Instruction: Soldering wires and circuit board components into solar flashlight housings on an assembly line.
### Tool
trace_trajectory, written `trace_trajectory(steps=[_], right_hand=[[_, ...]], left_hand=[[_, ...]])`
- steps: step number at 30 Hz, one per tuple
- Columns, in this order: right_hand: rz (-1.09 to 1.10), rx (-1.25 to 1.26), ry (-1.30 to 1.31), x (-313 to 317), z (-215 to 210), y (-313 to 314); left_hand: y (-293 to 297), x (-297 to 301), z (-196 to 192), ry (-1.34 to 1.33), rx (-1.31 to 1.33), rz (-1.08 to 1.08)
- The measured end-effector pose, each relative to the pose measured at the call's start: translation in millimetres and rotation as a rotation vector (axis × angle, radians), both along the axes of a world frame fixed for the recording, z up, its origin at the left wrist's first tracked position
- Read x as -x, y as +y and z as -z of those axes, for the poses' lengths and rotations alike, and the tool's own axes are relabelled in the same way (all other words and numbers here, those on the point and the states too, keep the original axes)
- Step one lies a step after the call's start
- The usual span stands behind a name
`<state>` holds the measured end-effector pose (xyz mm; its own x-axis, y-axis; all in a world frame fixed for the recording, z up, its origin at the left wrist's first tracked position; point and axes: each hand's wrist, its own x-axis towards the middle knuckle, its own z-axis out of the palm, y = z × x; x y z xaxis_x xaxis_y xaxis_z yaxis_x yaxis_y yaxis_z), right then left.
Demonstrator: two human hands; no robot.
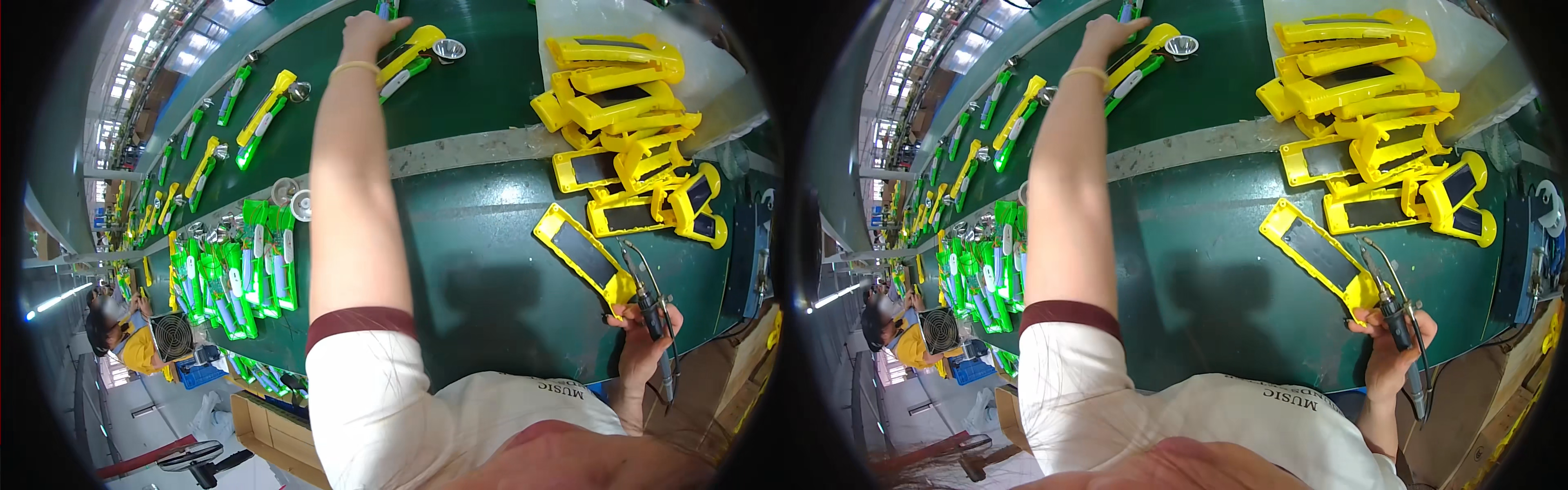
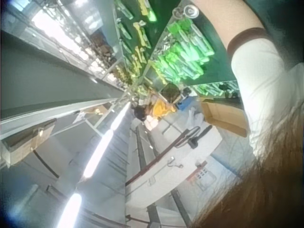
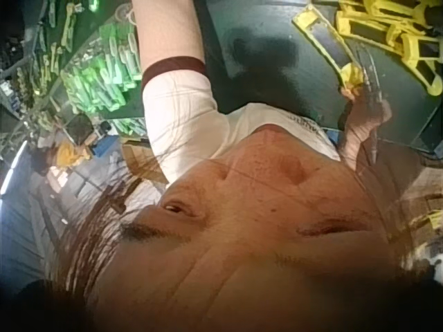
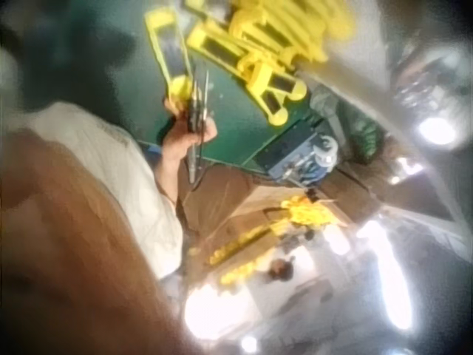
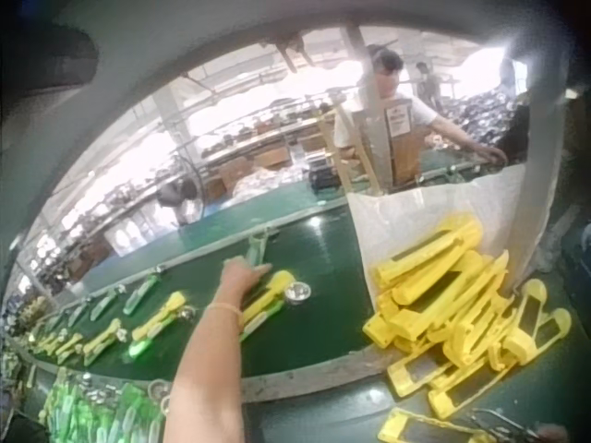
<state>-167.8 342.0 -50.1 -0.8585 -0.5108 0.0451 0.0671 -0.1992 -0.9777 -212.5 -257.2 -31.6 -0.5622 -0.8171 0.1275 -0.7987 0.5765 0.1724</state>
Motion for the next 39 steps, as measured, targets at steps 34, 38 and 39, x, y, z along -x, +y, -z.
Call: trace_trajectory(steps=[34, 38, 39], right_hand=[[-0.206, 0.33, -0.008, -39, -19, -14], [-0.061, 0.466, -0.021, -35, -20, -13], [0.009, 0.515, -0.082, -25, -18, -11]], left_hand=[[370, -256, -15, 0.53, -0.055, 1.006], [363, -257, -21, 0.616, -0.206, 0.948], [361, -257, -23, 0.595, -0.154, 0.923]])
